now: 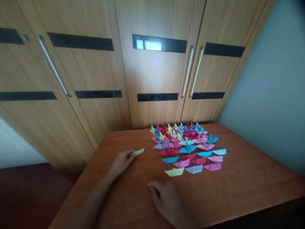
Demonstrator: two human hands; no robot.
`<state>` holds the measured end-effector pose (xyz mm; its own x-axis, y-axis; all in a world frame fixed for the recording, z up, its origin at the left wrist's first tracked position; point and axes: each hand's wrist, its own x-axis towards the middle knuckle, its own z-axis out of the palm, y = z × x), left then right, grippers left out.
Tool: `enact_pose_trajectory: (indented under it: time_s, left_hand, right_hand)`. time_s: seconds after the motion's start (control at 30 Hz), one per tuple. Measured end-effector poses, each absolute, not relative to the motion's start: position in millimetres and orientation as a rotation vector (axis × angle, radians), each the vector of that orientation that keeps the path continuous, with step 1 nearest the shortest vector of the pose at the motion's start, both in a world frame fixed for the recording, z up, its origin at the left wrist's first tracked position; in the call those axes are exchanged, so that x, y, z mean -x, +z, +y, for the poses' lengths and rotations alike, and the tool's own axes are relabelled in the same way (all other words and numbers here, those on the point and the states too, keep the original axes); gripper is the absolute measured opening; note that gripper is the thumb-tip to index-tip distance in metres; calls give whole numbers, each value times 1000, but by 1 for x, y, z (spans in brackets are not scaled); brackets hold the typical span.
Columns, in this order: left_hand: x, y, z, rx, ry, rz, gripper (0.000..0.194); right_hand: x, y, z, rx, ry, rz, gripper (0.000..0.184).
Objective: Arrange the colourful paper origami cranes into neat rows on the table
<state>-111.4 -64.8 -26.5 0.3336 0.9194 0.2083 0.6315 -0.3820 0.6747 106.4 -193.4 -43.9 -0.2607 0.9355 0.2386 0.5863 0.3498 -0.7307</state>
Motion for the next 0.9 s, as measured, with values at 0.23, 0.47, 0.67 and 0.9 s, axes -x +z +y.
enact_pose_trajectory:
  time_s: [0.23,0.47,0.67,0.9]
  left_hand:
    - [56,-6,-99,-1721,905,1015,25]
    - [26,-33,-122,-1504,856,876,27]
    - [20,-38,-132,-1450,736,891,30]
    - [19,-40,-133,-1508,727,875,29]
  right_hand:
    - [-110,-45,-192,1273,724,-1733,25]
    - [-117,-43,-188,1307,788,-1355,21]
    - [-120,-50,-187,1418,779,-1296,24]
    - [-125,-47,-187,1371,770,-1214,26]
